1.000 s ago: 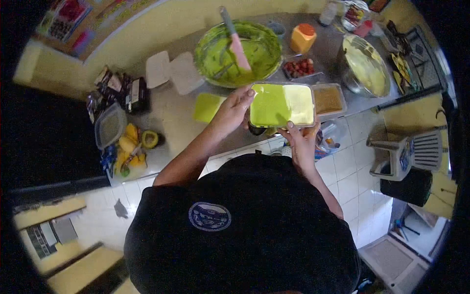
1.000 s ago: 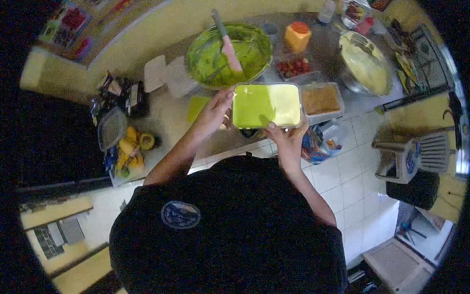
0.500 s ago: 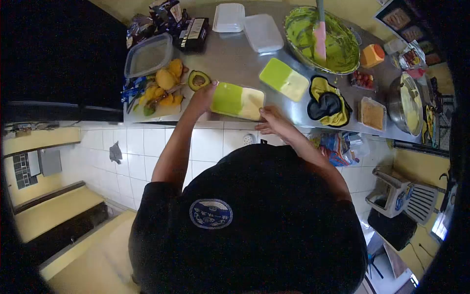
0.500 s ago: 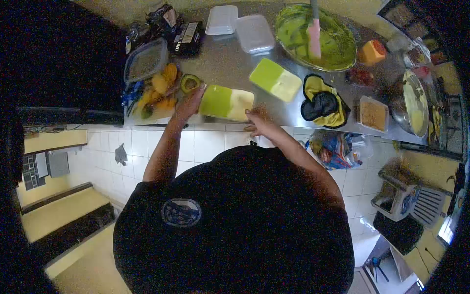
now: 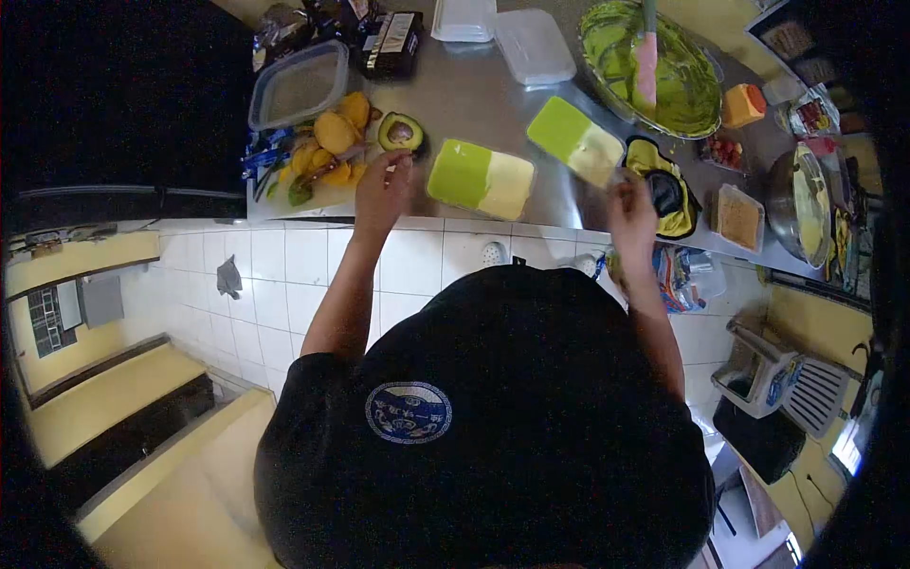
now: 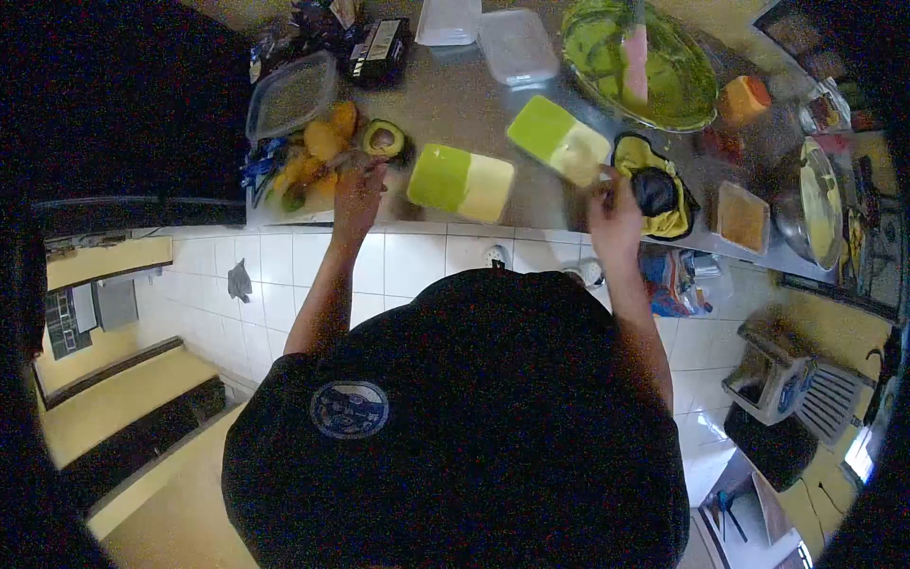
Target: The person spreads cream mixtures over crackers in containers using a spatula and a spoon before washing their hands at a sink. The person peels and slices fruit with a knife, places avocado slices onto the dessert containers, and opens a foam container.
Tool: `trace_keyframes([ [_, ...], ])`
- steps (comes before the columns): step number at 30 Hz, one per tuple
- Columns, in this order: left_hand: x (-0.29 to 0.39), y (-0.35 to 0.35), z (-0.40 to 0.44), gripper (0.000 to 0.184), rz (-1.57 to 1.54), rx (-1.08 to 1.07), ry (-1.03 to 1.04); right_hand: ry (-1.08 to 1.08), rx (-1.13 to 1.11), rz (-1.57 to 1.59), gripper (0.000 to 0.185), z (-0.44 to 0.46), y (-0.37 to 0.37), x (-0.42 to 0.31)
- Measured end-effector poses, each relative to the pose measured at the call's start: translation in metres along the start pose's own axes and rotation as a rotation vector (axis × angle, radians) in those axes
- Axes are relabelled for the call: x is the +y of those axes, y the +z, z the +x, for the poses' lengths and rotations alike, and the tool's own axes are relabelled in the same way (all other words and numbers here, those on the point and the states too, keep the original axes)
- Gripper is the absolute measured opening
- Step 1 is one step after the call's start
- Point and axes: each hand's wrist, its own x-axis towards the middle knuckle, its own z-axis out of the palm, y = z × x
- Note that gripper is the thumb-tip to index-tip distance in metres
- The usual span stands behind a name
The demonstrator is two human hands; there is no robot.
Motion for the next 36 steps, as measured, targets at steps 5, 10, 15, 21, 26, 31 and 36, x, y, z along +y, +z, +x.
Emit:
trace_keyframes([
  [5,0.065,0.055,0.004,0.022,-0.197,-0.174,0.282,-0.341,0.285,-1.117,0.038,0.016,-0.076,0.093],
  [10,0.136,0.171,-0.028,0.021,-0.339,-0.665,0.404,0.0,0.083,-0.219,0.038,0.007,-0.09,0.134],
  [15,0.192,0.301,-0.042,0.027,-0.161,-0.682,0.238,0.107,0.222,0.467,0.036,-0.024,-0.091,0.065],
  [21,0.221,0.342,-0.057,0.033,-0.268,-0.67,0.481,-0.013,0.247,0.711,0.033,0.017,-0.114,0.084],
  [26,0.194,0.26,-0.043,0.028,-0.349,-0.541,0.565,-0.293,0.193,-0.815,0.053,0.053,-0.135,0.099],
  [31,0.105,0.109,-0.026,0.02,0.078,-0.029,0.132,-0.481,0.132,-0.473,0.052,0.038,-0.093,0.024],
  [36,0.011,0.039,-0.038,0.017,0.23,0.271,-0.001,-0.103,-0.707,0.137,0.036,0.021,0.032,0.02],
])
